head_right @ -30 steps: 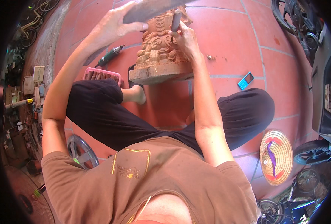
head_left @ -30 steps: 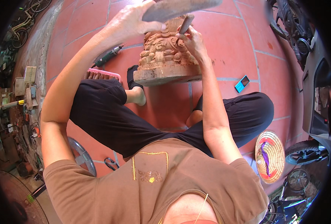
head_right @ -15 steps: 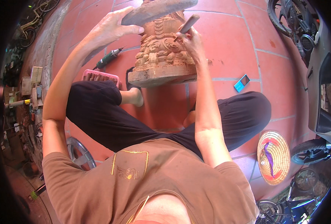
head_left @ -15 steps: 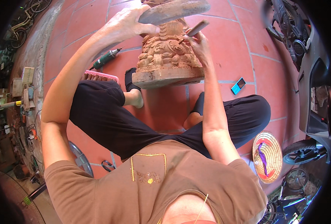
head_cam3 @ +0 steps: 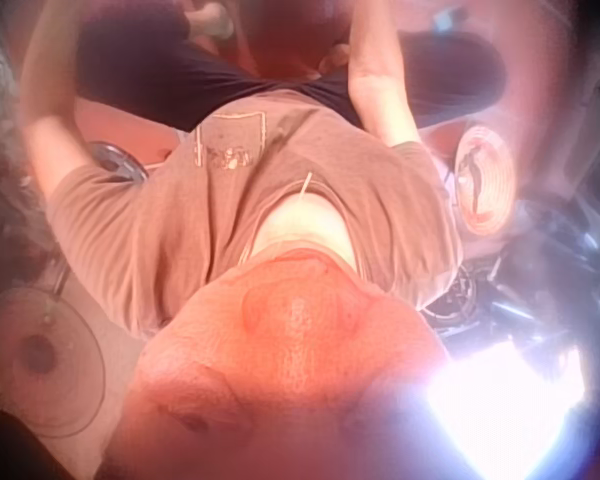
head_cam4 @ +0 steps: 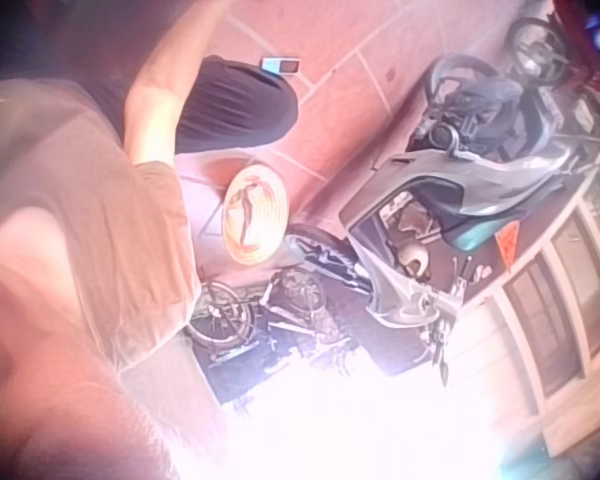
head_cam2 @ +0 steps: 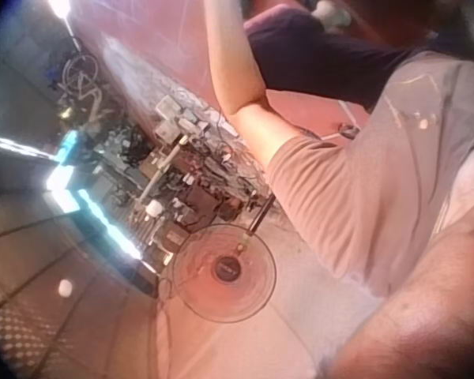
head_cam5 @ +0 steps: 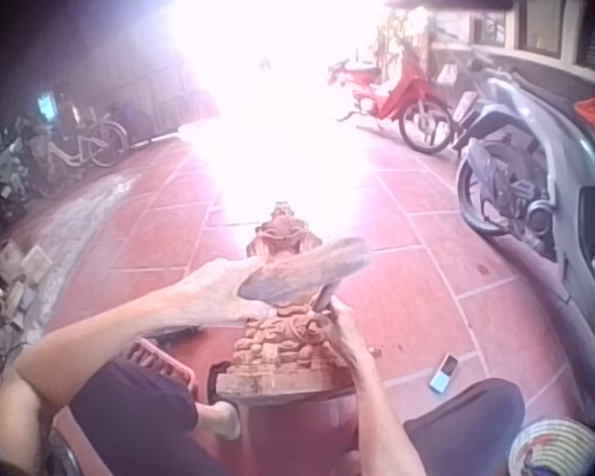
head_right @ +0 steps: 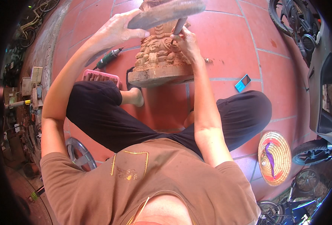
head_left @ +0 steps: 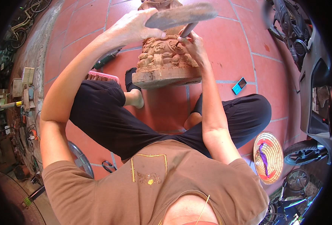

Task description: The person carves a wooden statue using a chisel and a wooden mallet. They repeatedly strike the chisel to shape the intricate details of the figure, focusing on the upper body and head area.

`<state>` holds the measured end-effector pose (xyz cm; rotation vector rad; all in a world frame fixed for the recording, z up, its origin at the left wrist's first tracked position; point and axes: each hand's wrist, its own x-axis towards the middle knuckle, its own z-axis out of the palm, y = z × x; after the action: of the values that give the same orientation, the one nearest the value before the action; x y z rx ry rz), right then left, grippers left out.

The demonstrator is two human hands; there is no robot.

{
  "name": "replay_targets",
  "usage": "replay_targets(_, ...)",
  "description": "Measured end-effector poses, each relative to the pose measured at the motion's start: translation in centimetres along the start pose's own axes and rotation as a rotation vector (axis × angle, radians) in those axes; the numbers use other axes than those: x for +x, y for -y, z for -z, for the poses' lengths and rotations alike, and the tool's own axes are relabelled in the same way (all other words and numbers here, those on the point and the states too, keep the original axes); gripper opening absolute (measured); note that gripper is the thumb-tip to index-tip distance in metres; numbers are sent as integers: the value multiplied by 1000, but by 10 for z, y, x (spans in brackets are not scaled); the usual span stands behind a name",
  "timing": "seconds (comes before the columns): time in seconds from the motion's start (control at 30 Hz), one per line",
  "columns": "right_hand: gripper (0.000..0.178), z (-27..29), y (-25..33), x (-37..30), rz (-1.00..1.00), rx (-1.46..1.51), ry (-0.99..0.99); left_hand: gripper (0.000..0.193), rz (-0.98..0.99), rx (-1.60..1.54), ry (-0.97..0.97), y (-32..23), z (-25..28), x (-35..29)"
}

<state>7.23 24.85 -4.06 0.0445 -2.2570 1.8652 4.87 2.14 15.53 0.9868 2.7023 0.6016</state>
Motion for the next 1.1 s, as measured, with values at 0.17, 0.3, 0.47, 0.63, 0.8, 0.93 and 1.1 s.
replay_targets(0.17,20,1,6,-5,6,-45,-37,66,-28,57,-70,-9,5,-2)
replay_targets(0.3,19,4,-5,-1,6,-14,-30,65,-80,-125,-122,-16,5,-3)
replay_targets(0.47,19,4,1,-5,7,-59,-15,70,22,182,46,-5,6,3)
replay_targets(0.63,23,15,3,-1,-10,42,-217,70,6,12,-99,-6,16,-5)
replay_targets(0.8,29,8,18,-6,-52,-30,-293,65,38,20,-79,-4,15,-8)
replay_targets(0.93,35,-2,7,-6,-38,-9,-324,61,-27,62,-124,4,7,-7)
replay_targets(1.1,40,-4,-10,-3,6,-126,-333,61,-16,79,-99,3,10,-6)
